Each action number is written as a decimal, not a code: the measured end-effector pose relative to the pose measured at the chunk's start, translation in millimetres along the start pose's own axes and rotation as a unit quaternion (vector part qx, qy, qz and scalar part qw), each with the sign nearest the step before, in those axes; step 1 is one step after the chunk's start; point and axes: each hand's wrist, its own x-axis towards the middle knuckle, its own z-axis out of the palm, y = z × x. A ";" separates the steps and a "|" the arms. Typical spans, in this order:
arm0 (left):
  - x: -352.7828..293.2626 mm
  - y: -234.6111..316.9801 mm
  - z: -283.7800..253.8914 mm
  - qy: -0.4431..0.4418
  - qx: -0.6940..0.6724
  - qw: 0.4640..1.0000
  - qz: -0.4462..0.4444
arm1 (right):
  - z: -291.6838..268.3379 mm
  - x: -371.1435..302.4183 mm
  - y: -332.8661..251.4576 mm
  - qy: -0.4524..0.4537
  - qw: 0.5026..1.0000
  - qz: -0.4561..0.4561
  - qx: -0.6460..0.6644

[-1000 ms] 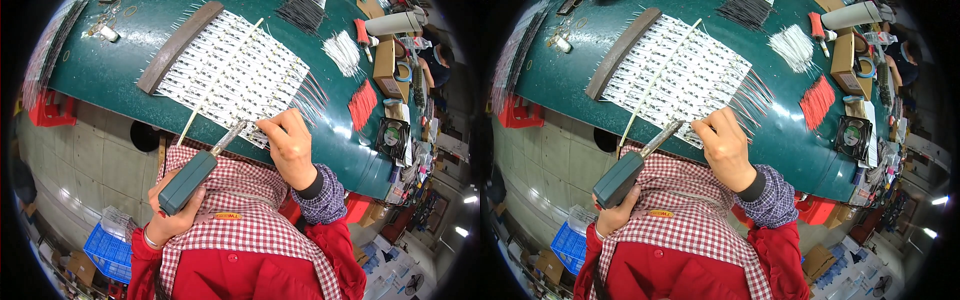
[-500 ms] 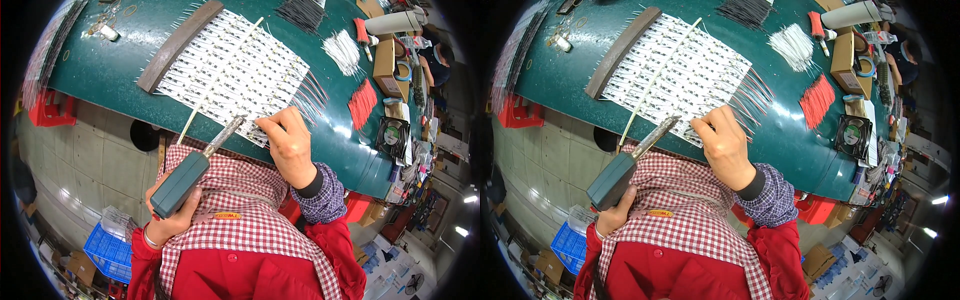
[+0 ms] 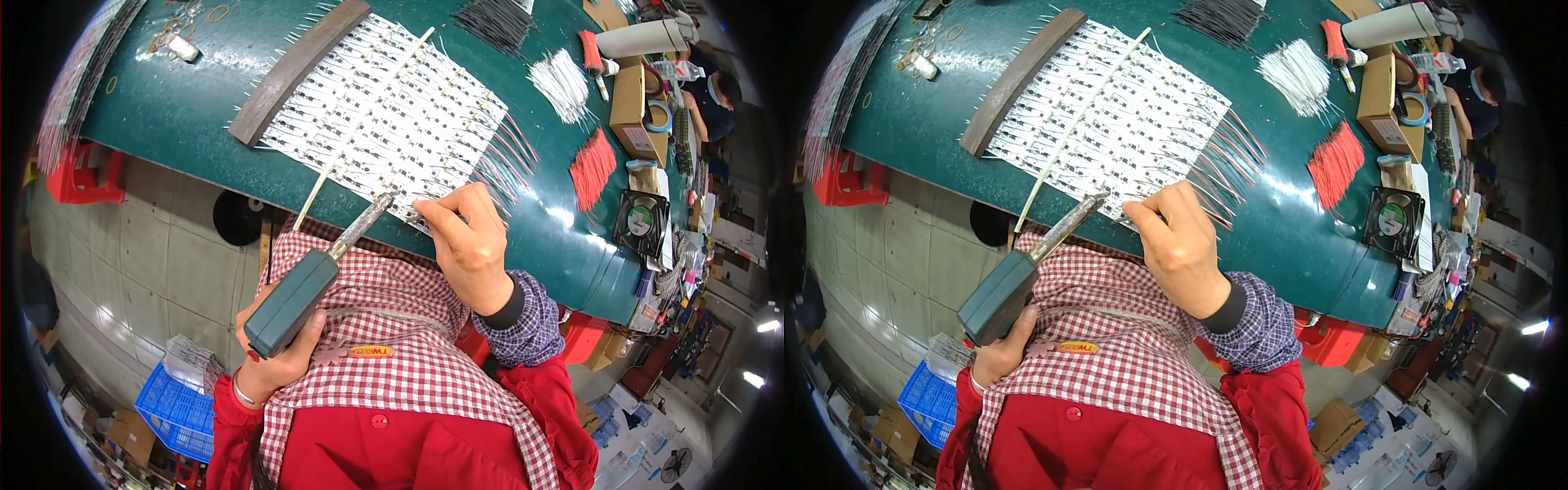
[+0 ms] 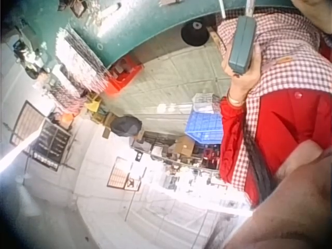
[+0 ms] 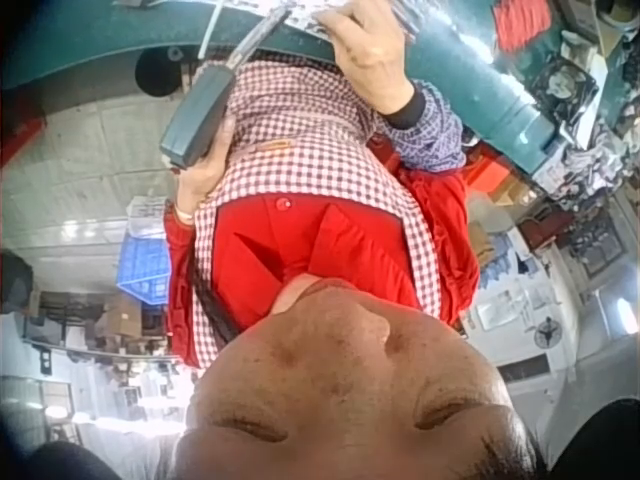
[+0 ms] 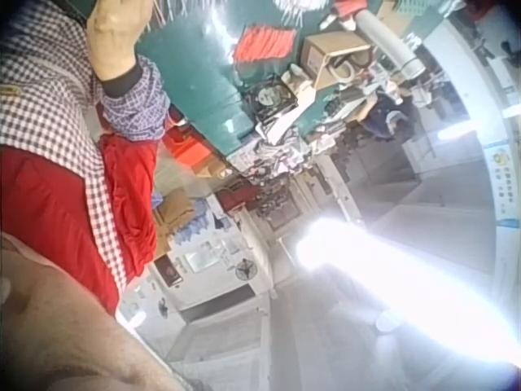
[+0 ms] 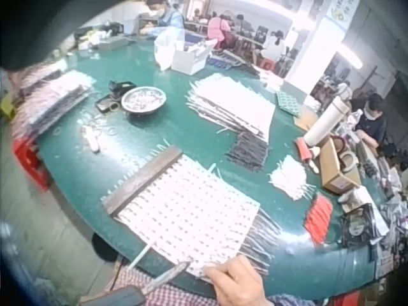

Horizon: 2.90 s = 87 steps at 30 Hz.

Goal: The person solders wires onto a circuit board panel using a soldering tool, grabbing wires from bundles on the table and attaching them onto the board terminals by hand.

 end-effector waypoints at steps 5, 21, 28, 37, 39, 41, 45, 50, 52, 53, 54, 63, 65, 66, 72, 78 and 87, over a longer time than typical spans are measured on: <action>2.0 4.3 -0.5 -0.010 0.009 1.000 0.010 | 2.9 -2.4 -0.2 -0.010 1.000 0.007 0.001; 4.5 1.2 -1.8 -0.048 0.017 0.999 0.016 | -1.3 2.8 -7.8 -0.058 0.997 0.028 -0.043; 0.2 3.5 0.3 -0.028 -0.029 0.998 -0.039 | 0.1 2.7 -8.9 -0.060 0.997 0.026 -0.049; -15.5 -8.0 -5.4 0.007 -0.077 0.994 -0.072 | -1.8 5.5 -6.8 -0.066 0.996 0.040 -0.035; -8.8 -11.6 -3.0 0.015 -0.052 0.998 -0.033 | -6.5 8.4 -6.0 -0.061 0.997 0.034 -0.019; 1.3 -11.9 -1.4 0.023 -0.031 0.999 0.015 | -16.0 14.1 -2.5 -0.050 0.998 0.025 -0.009; 6.6 -16.5 0.8 0.036 -0.059 0.998 -0.012 | -45.8 40.2 21.0 0.006 0.999 0.054 0.001; 27.4 4.1 2.3 0.066 -0.166 0.979 -0.098 | -53.0 78.6 101.2 0.051 0.990 0.105 -0.079; 35.1 6.6 6.5 0.072 -0.170 0.978 -0.098 | -49.1 96.3 125.7 0.066 0.990 0.093 -0.084; 37.4 6.4 8.2 0.073 -0.168 0.979 -0.095 | -42.0 106.2 137.1 0.075 0.991 0.081 -0.080; 40.8 6.0 10.0 0.066 -0.169 0.979 -0.095 | -37.1 117.1 146.7 0.079 0.990 0.082 -0.084; 49.4 2.4 15.1 0.102 -0.200 0.969 -0.100 | -48.3 128.3 181.3 0.139 0.976 0.088 -0.140; 54.0 1.7 13.1 0.086 -0.189 0.972 -0.107 | -69.7 102.9 201.8 0.134 0.955 0.132 -0.230; 55.6 1.1 11.7 0.074 -0.174 0.975 -0.113 | -74.5 95.4 209.1 0.133 0.954 0.134 -0.231; 71.6 10.1 15.4 0.077 -0.178 0.978 -0.083 | -78.7 85.9 223.8 0.109 0.953 0.184 -0.214; 61.6 -0.7 -44.5 0.266 -0.016 0.964 0.022 | -78.6 91.9 223.3 0.091 0.959 0.177 -0.199; 74.8 50.7 -106.8 0.390 -0.001 0.918 0.076 | -77.9 88.1 225.4 0.105 0.964 0.115 -0.217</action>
